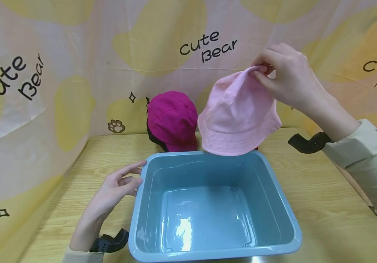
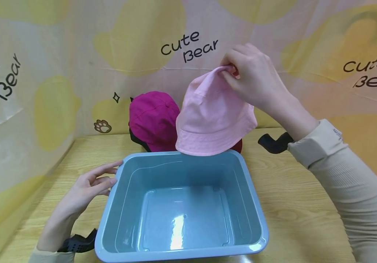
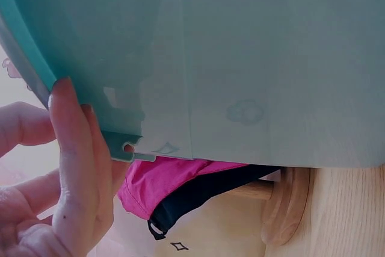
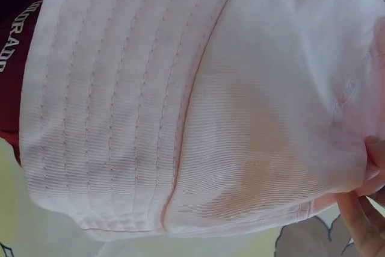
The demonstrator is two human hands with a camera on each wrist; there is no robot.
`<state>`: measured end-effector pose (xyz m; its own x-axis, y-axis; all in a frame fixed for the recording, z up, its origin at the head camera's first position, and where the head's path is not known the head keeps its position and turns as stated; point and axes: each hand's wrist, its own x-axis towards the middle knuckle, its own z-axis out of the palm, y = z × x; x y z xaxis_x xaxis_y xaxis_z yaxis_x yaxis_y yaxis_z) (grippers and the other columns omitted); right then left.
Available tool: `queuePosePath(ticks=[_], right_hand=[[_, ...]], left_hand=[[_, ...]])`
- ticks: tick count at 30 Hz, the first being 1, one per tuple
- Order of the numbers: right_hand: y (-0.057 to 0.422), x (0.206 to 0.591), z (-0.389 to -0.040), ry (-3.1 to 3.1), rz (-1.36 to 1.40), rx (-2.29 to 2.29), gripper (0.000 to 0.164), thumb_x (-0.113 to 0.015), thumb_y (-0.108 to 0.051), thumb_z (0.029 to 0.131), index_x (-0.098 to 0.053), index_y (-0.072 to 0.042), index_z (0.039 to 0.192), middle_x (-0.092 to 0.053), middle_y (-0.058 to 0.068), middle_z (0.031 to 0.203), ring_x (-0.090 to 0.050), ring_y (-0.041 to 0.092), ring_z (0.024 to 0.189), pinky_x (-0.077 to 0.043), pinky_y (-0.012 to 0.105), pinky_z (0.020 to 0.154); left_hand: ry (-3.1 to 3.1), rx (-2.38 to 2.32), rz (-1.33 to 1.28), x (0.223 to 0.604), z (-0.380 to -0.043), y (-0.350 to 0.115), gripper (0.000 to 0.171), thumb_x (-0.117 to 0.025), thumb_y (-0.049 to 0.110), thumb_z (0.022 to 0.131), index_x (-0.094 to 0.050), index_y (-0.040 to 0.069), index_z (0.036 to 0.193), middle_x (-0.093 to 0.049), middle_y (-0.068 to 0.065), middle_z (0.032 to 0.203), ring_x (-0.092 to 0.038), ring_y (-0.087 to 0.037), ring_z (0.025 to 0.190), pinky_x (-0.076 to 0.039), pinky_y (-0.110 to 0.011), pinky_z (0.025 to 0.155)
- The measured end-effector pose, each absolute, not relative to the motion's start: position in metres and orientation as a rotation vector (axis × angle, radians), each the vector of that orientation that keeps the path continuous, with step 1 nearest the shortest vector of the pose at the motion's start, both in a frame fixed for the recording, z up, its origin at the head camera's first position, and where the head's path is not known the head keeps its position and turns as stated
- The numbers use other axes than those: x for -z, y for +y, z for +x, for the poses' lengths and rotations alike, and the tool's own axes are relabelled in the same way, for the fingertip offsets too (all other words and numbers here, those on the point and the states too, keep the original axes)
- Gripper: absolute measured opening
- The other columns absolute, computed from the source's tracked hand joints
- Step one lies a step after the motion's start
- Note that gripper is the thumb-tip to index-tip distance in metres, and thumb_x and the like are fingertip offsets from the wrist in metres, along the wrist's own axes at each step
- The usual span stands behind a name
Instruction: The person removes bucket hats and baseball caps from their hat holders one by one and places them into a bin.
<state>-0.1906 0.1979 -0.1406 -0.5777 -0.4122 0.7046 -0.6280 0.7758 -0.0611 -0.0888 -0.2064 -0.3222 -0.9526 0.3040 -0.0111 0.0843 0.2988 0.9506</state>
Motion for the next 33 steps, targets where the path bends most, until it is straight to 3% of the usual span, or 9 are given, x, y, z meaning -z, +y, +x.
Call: queuePosePath(ticks=[11, 33], right_hand=[[0.188, 0.134, -0.173, -2.241, 0.814, -0.381, 0.005, -0.067, -0.002, 0.086, -0.066, 0.0, 0.089, -0.063, 0.011, 0.083, -0.053, 0.022, 0.084, -0.036, 0.023, 0.073], [0.167, 0.13, -0.149, -2.184, 0.982, -0.326, 0.004, -0.067, -0.002, 0.085, -0.063, -0.001, 0.084, -0.056, 0.007, 0.078, -0.048, 0.018, 0.081, -0.034, 0.024, 0.069]], left_hand=[[2.369, -1.719, 0.36, 0.324, -0.093, -0.207, 0.051, -0.059, 0.02, 0.096, -0.043, 0.01, 0.144, -0.051, -0.02, 0.128, -0.07, -0.014, 0.083, -0.059, -0.035, 0.074], [2.354, -1.735, 0.371, 0.327, -0.097, -0.209, 0.052, -0.059, 0.019, 0.096, -0.043, 0.009, 0.144, -0.05, -0.02, 0.127, -0.07, -0.014, 0.084, -0.06, -0.036, 0.074]])
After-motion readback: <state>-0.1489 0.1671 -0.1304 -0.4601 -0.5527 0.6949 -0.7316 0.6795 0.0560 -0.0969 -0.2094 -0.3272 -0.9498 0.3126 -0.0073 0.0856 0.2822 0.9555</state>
